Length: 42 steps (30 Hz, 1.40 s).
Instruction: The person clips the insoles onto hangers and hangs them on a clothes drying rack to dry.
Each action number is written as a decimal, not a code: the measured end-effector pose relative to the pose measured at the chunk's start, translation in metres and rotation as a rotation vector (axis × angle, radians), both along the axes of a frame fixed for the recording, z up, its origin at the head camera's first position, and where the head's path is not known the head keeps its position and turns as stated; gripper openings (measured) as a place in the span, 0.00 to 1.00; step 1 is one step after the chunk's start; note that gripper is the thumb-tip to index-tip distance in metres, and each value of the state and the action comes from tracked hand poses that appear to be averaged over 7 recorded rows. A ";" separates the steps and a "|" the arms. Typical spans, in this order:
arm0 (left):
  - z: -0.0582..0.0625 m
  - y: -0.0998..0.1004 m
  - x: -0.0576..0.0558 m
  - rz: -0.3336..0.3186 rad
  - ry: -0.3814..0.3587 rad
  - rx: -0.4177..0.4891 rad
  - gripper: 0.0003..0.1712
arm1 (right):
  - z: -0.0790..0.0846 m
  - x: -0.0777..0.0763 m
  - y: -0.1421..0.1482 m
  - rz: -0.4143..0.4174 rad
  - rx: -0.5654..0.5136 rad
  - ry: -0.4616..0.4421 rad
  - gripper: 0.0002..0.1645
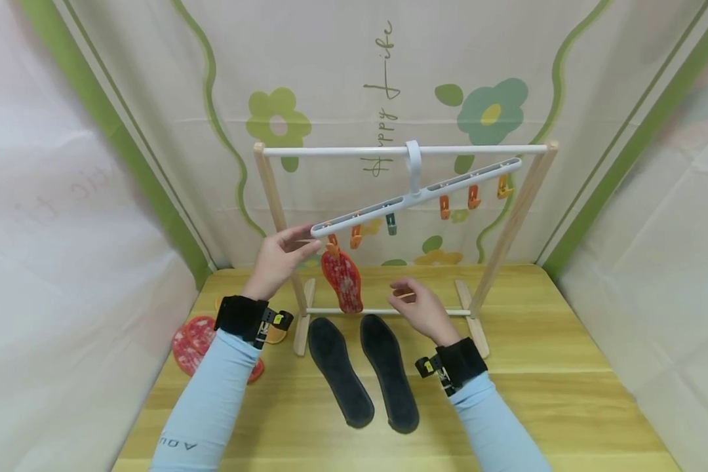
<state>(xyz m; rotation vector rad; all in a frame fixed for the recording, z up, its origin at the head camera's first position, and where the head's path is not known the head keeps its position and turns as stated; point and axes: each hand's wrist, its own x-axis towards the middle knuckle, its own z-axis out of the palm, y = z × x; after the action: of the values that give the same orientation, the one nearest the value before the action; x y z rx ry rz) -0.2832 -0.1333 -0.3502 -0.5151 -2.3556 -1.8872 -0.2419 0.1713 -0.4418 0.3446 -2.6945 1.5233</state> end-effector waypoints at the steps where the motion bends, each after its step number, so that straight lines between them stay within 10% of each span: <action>1: -0.002 -0.002 0.001 0.004 -0.003 0.002 0.30 | -0.002 0.002 0.002 -0.007 0.002 0.000 0.21; 14: -0.062 -0.018 0.036 0.151 -0.079 0.002 0.34 | -0.036 0.031 0.032 -0.075 0.025 -0.045 0.17; 42: -0.188 0.017 0.131 0.153 -0.357 0.038 0.27 | -0.080 0.089 0.057 -0.164 0.112 -0.158 0.15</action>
<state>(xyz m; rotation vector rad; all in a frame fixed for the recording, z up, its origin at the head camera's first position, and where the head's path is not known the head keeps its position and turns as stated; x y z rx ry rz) -0.1520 -0.1164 -0.5377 0.0115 -2.4694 -2.0914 -0.1526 0.2282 -0.5213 0.0043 -2.8509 1.4156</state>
